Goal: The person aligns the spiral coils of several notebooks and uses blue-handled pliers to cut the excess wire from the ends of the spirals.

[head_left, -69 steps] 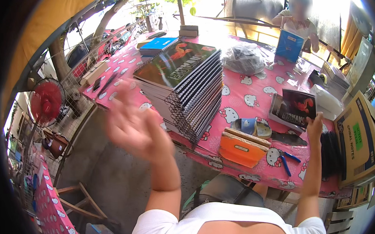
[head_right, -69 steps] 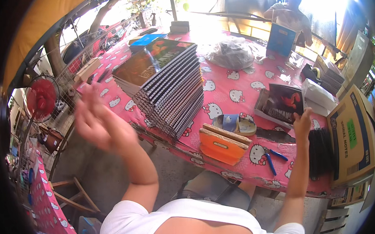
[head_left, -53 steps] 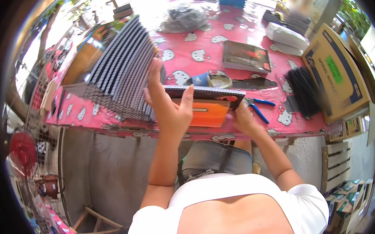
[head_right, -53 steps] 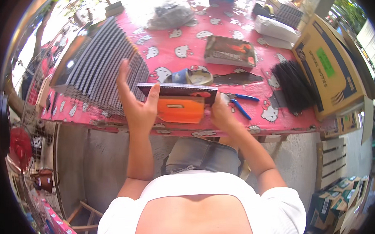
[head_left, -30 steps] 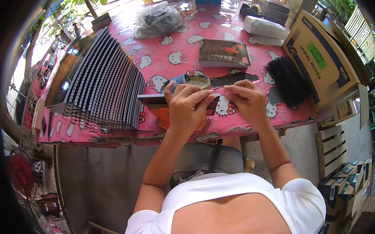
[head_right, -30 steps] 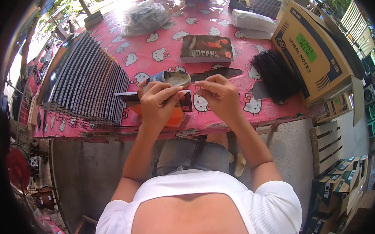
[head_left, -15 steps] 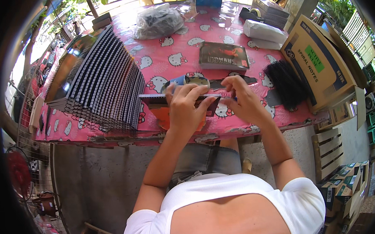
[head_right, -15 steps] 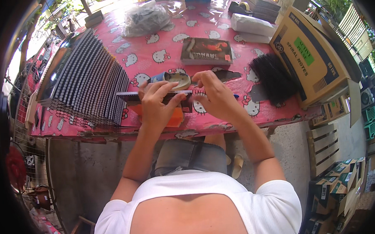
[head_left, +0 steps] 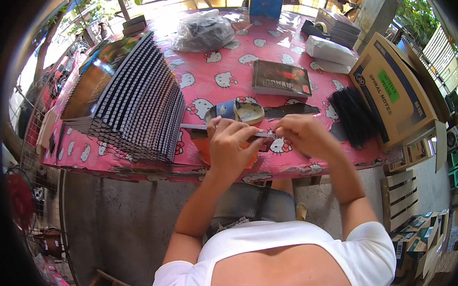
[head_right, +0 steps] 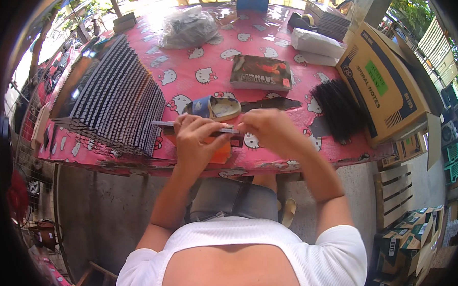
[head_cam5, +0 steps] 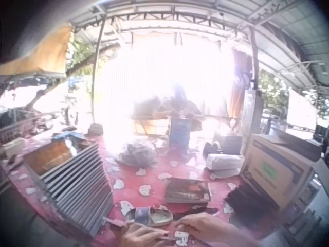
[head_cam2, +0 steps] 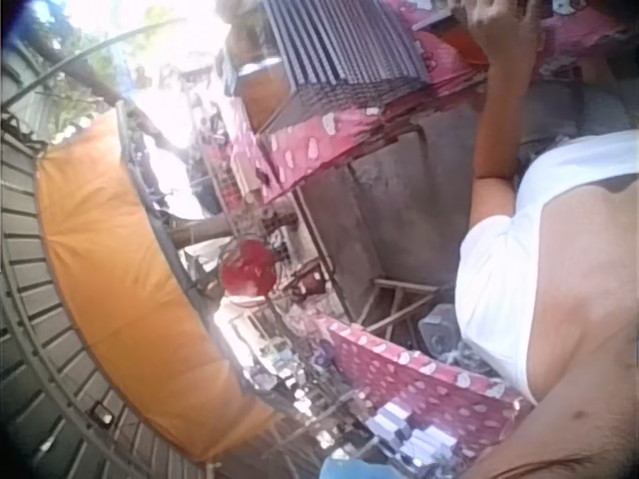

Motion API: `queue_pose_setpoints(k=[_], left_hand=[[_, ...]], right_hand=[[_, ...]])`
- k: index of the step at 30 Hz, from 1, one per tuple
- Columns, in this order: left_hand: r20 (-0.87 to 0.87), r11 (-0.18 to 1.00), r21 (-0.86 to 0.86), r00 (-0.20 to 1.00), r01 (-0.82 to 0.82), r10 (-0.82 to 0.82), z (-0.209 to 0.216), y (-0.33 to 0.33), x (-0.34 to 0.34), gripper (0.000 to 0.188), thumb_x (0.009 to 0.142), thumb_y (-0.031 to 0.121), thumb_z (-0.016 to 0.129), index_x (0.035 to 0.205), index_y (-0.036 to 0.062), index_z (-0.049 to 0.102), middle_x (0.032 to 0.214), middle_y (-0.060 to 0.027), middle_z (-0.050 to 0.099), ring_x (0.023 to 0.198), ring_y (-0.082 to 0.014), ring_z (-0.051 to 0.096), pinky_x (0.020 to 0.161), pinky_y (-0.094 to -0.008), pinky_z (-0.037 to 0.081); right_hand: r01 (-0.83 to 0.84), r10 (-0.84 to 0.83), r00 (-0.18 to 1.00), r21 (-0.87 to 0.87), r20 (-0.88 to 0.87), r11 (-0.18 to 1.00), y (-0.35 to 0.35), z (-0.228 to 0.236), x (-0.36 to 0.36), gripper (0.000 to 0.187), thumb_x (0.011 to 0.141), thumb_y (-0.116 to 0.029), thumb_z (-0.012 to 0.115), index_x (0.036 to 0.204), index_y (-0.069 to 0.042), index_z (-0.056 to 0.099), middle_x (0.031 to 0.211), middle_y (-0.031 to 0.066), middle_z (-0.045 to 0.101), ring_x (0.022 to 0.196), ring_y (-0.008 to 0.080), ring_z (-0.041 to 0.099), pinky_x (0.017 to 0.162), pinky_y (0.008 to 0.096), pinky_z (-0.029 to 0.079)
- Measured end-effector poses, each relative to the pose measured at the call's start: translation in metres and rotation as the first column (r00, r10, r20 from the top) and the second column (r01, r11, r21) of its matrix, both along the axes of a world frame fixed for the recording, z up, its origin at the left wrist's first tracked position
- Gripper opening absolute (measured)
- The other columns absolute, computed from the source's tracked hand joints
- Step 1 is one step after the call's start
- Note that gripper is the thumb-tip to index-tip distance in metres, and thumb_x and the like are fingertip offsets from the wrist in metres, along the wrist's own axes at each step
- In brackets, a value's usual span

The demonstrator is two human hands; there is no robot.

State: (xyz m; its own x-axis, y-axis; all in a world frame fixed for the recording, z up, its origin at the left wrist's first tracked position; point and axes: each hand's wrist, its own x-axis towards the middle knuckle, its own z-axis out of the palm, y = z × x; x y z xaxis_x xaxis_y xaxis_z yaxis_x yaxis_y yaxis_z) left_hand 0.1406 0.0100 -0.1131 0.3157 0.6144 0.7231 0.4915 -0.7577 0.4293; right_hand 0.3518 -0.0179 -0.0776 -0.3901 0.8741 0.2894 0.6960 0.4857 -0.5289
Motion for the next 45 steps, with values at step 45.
queue_pose_setpoints(k=[45], left_hand=[[0.023,0.976,-0.085,0.978,-0.203,0.206,0.001,0.035,-0.041,0.042,0.054,0.03,0.087,0.079,0.0042,0.066,0.13,-0.0187,0.046,0.111,-0.0358,0.05,0.089,-0.0446,0.046]], right_hand=[[-0.053,0.052,0.988,-0.002,-0.145,0.999,0.093,-0.027,-0.005,0.045,0.059,0.003,0.066,0.104,-0.001,0.065,0.094,0.0056,0.067,0.086,0.0154,0.062,0.075,0.0297,0.051]])
